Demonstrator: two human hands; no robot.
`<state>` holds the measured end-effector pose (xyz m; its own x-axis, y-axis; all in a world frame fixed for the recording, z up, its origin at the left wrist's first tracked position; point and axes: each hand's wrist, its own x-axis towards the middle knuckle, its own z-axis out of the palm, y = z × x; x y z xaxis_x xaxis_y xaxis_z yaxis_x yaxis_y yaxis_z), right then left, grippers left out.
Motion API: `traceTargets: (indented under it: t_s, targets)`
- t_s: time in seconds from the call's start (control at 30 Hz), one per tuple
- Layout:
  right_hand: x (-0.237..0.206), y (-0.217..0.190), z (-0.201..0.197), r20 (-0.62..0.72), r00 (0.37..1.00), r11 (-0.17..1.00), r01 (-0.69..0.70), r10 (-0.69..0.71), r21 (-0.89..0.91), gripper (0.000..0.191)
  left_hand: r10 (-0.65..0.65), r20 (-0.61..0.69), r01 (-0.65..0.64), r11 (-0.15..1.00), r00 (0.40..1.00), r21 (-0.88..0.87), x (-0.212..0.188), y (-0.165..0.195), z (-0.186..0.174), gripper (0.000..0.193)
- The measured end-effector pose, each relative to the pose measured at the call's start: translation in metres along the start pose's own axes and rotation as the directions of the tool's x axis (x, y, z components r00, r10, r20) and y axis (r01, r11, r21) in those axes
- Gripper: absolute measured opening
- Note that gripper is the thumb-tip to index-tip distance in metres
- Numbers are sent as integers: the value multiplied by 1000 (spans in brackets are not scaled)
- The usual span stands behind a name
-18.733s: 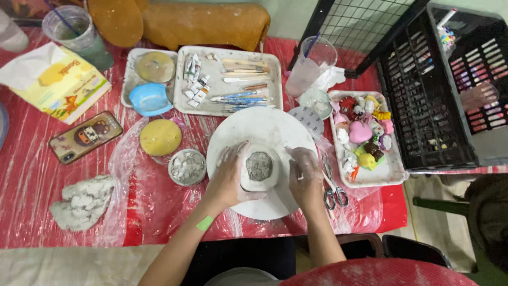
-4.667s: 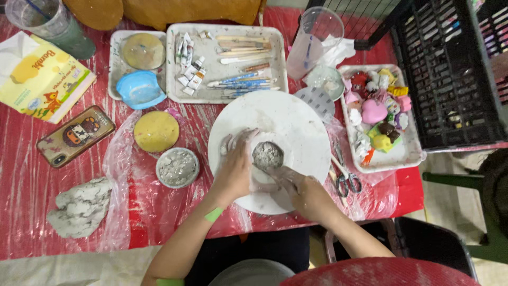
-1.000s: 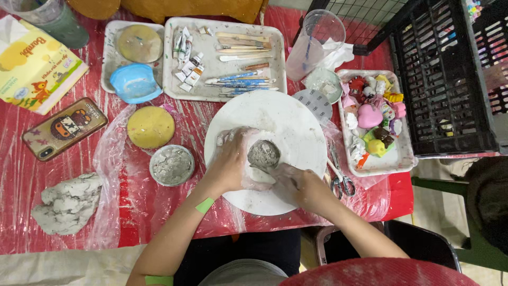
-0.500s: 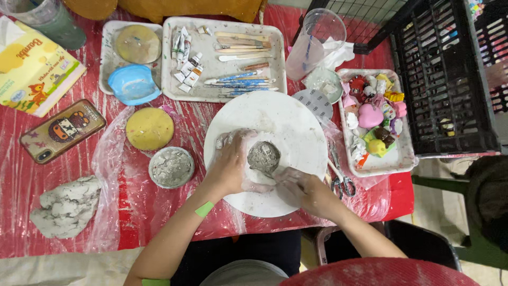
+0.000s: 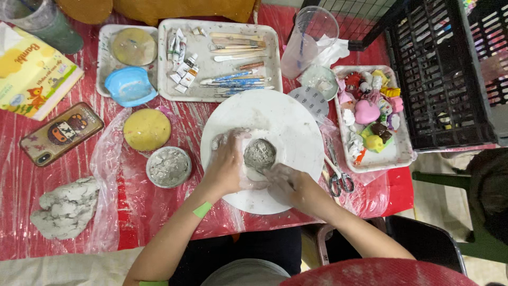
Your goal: The person presses and smooths clay slip inside a bowl-shaped mold set on a round bat, working the material with their fingers around the inner walls. They briefly pour water from a plastic cup into the mold and continue pressing and shaping the clay by hand, occasionally using a small pointed tool.
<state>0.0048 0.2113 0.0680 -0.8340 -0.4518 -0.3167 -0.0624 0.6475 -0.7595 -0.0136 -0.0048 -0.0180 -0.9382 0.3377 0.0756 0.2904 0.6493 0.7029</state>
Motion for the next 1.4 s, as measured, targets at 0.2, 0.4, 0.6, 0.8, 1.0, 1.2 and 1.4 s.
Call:
traceTargets:
  t_s: [0.2,0.4,0.6,0.8,1.0,1.2,1.4]
  targets:
    - [-7,0,12,-39,999,998,4,-2,62,36,-18,-35,16,998,999,-56,0,-3,1,139]
    - [-5,-6,19,-89,992,996,-86,86,5,32,-52,-39,51,998,998,-19,-4,4,0,130]
    - [-4,-15,17,-63,996,998,-63,65,31,43,-1,-113,-4,999,994,-46,-3,9,-5,126]
    - [2,-10,19,-119,989,994,97,-91,45,35,25,-126,-25,1000,992,2,-2,9,-6,127]
    - [6,9,30,-62,994,945,-70,94,320,34,1,-125,-11,997,992,-76,-3,9,-12,122]
    - [-2,10,-1,-91,989,991,107,-114,-85,37,25,-160,-34,998,987,-57,-3,19,-22,125]
    - [-20,7,-55,-130,978,499,-34,-160,-866,39,74,-151,-85,994,986,-66,1,25,-35,135]
